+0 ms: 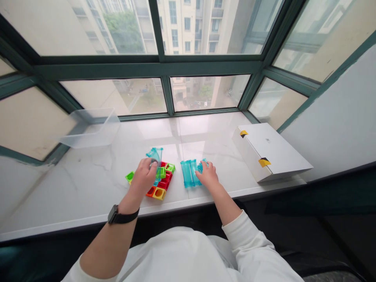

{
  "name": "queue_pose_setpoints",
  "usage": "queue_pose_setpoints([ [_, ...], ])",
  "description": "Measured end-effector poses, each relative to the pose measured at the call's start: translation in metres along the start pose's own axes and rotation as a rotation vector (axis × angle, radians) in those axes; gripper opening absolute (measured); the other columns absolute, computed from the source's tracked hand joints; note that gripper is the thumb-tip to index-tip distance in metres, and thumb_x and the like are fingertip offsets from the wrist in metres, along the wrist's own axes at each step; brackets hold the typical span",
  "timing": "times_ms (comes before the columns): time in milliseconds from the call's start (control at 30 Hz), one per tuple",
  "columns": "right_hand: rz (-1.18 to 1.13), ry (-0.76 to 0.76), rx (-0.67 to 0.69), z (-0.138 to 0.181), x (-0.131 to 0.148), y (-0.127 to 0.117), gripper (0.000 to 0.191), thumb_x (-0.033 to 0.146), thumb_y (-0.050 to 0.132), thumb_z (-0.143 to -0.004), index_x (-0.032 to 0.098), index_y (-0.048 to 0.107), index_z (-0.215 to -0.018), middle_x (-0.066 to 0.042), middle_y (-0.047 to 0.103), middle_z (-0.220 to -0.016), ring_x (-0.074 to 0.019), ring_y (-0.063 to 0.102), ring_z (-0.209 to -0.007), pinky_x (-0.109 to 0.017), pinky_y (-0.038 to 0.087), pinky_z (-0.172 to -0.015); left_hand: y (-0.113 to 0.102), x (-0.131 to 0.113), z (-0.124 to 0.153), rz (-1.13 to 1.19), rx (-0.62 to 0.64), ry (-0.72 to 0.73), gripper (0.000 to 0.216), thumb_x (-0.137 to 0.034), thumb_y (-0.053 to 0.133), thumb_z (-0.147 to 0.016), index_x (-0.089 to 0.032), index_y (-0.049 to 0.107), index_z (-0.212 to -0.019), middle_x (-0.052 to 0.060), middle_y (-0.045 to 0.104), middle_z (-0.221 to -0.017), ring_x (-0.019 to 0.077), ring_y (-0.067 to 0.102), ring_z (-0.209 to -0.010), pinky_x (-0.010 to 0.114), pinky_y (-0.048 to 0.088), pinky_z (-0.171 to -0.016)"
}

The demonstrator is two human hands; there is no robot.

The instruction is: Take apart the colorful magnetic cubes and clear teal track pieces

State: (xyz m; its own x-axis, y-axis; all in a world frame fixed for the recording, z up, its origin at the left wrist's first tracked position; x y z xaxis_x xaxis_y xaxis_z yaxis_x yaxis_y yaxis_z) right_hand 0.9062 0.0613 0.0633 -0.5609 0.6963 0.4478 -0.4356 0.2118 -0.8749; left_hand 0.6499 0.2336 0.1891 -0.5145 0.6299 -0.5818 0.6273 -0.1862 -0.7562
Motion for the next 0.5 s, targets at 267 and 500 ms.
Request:
queue_pose_setpoints([
  [267, 0.096, 0.026, -0.069, 0.001, 0.007, -0.015, 0.073, 0.057, 0.061, -0.095, 0.026, 0.045, -0.159, -0.018, 0.04, -0.164, -0.0426, 0.042, -0.147, -0.055, 0.04, -0.117, -0.046, 0.114, 0.029, -0.172, 0.061, -0.35, 0.036, -0.043, 0.04, -0.099, -0.026, 0.071, -0.108, 0.01, 0.073, -0.111, 0.0305, 0.066, -0.11, 0.041, 0.052, -0.095],
  [500, 0.149, -0.158, -0.13, 0.012, 0.052, -0.009, 0.043, 0.052, 0.065, -0.095, 0.031, 0.067, -0.132, -0.014, 0.062, -0.137, -0.0362, 0.054, -0.129, -0.051, 0.041, -0.113, -0.022, 0.137, 0.038, -0.234, 0.126, -0.271, 0.037, -0.039, 0.043, -0.098, -0.024, 0.075, -0.11, 0.014, 0.076, -0.121, 0.0316, 0.066, -0.119, 0.046, 0.048, -0.109],
])
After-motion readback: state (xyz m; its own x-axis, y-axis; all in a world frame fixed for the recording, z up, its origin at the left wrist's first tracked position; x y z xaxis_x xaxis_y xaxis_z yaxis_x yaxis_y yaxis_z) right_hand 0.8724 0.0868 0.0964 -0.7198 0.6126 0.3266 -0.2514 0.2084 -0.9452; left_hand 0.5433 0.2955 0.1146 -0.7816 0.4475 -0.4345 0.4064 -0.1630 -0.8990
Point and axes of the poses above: each hand's wrist, its own z-axis away from the middle knuckle, its own y-axis out of the palm, x = y × z, the point moved 6 cm from there along -z, towards the middle knuckle
